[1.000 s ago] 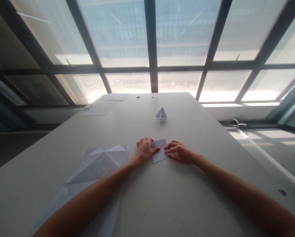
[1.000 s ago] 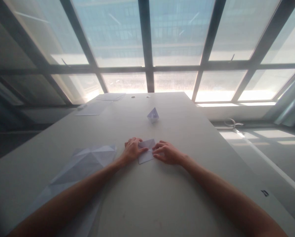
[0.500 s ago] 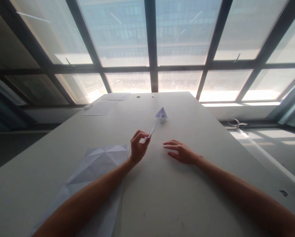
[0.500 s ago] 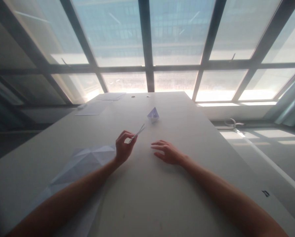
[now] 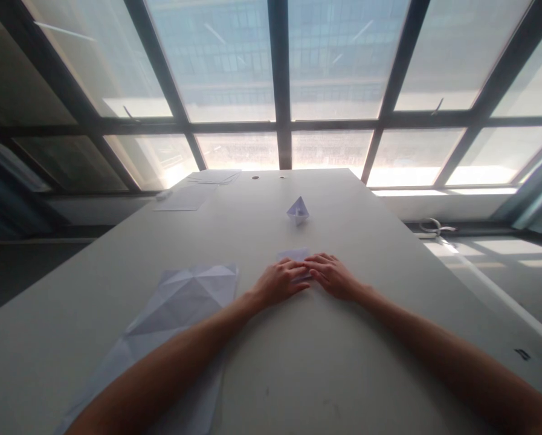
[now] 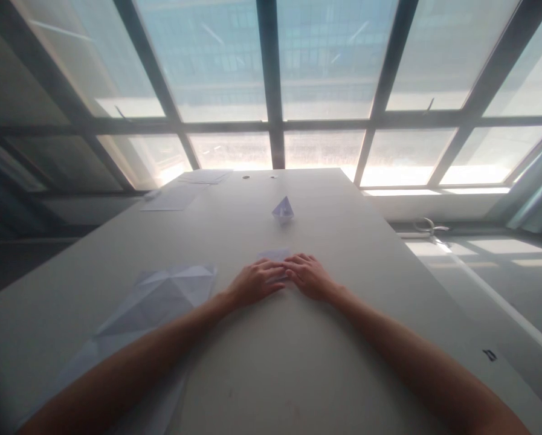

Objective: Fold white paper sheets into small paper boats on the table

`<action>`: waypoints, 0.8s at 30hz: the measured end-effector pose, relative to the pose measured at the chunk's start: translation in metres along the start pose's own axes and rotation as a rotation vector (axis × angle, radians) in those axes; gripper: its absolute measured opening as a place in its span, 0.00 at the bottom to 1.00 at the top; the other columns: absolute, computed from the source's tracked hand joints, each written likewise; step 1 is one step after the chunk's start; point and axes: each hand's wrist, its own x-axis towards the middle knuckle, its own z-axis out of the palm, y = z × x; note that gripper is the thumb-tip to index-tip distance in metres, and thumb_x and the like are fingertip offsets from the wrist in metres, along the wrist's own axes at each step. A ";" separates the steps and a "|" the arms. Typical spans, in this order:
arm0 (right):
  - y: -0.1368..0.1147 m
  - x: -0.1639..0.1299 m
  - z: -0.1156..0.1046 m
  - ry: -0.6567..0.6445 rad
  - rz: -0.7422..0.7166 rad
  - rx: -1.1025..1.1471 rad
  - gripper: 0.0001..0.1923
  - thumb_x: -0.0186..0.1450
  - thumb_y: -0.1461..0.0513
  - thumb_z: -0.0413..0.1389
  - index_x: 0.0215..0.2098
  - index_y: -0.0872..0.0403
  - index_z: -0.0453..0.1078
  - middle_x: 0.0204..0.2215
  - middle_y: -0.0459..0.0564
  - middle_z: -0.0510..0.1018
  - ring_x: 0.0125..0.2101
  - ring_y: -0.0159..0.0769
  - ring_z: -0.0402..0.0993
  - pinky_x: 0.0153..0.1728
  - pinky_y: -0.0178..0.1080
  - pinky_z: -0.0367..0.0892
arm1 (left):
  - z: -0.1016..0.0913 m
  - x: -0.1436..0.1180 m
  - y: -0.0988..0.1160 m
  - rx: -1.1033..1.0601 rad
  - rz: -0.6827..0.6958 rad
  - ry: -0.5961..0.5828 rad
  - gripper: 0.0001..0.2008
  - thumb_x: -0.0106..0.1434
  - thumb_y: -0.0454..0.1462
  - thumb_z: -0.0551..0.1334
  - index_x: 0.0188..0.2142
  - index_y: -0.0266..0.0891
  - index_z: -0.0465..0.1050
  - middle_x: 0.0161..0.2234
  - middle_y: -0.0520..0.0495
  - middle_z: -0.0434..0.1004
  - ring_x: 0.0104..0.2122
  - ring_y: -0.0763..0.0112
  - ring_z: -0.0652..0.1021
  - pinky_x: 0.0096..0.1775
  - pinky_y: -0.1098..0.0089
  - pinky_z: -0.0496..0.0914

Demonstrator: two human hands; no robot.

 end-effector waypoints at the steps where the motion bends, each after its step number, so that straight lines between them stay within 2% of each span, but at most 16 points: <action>1: 0.000 0.000 0.000 -0.027 0.008 -0.030 0.18 0.72 0.58 0.46 0.57 0.47 0.70 0.55 0.51 0.74 0.55 0.43 0.67 0.56 0.49 0.62 | 0.001 -0.001 -0.001 -0.055 0.010 0.002 0.16 0.68 0.46 0.60 0.51 0.46 0.74 0.51 0.47 0.76 0.49 0.62 0.75 0.51 0.63 0.70; 5: 0.005 0.000 -0.001 -0.065 0.062 -0.070 0.19 0.73 0.57 0.43 0.57 0.49 0.70 0.55 0.50 0.75 0.59 0.41 0.65 0.60 0.50 0.56 | 0.003 -0.003 -0.012 -0.171 -0.028 0.001 0.19 0.68 0.47 0.58 0.54 0.43 0.73 0.53 0.44 0.75 0.53 0.62 0.74 0.56 0.63 0.67; 10: 0.011 0.002 -0.006 -0.070 0.087 -0.048 0.18 0.72 0.59 0.45 0.54 0.49 0.71 0.54 0.50 0.76 0.60 0.40 0.63 0.62 0.52 0.52 | 0.006 -0.004 -0.024 -0.082 -0.085 -0.091 0.36 0.60 0.55 0.63 0.63 0.41 0.63 0.62 0.40 0.66 0.61 0.55 0.66 0.61 0.57 0.60; 12: 0.013 0.002 -0.010 -0.080 0.077 -0.023 0.16 0.71 0.60 0.48 0.52 0.48 0.73 0.53 0.50 0.76 0.61 0.41 0.63 0.62 0.54 0.50 | 0.007 -0.005 -0.025 -0.059 -0.092 -0.102 0.38 0.59 0.56 0.64 0.64 0.42 0.61 0.62 0.40 0.64 0.61 0.55 0.66 0.60 0.56 0.60; 14: 0.015 0.001 -0.015 -0.097 0.049 0.010 0.14 0.69 0.59 0.52 0.51 0.47 0.73 0.54 0.50 0.76 0.61 0.43 0.62 0.63 0.57 0.47 | 0.008 -0.004 -0.025 -0.062 -0.094 -0.076 0.34 0.61 0.52 0.64 0.62 0.43 0.64 0.60 0.41 0.68 0.59 0.56 0.69 0.59 0.57 0.62; 18: 0.018 -0.002 -0.019 -0.110 -0.018 0.077 0.15 0.66 0.55 0.57 0.50 0.46 0.73 0.54 0.52 0.75 0.62 0.45 0.62 0.63 0.61 0.42 | 0.007 -0.003 -0.026 -0.136 -0.056 0.008 0.15 0.68 0.41 0.59 0.53 0.45 0.74 0.51 0.45 0.77 0.50 0.63 0.75 0.53 0.63 0.67; 21: 0.018 -0.002 -0.014 -0.070 -0.012 0.107 0.11 0.70 0.58 0.53 0.46 0.46 0.75 0.51 0.50 0.78 0.59 0.42 0.65 0.63 0.58 0.46 | 0.005 -0.002 -0.025 -0.210 -0.033 0.045 0.13 0.70 0.39 0.56 0.48 0.45 0.77 0.43 0.45 0.80 0.44 0.65 0.76 0.49 0.66 0.69; 24: 0.016 0.001 -0.008 -0.025 0.000 0.143 0.14 0.72 0.58 0.48 0.39 0.47 0.77 0.46 0.49 0.81 0.55 0.40 0.71 0.61 0.54 0.52 | 0.004 0.000 -0.023 -0.304 -0.092 0.064 0.15 0.71 0.41 0.54 0.50 0.44 0.76 0.39 0.46 0.80 0.38 0.66 0.77 0.44 0.68 0.70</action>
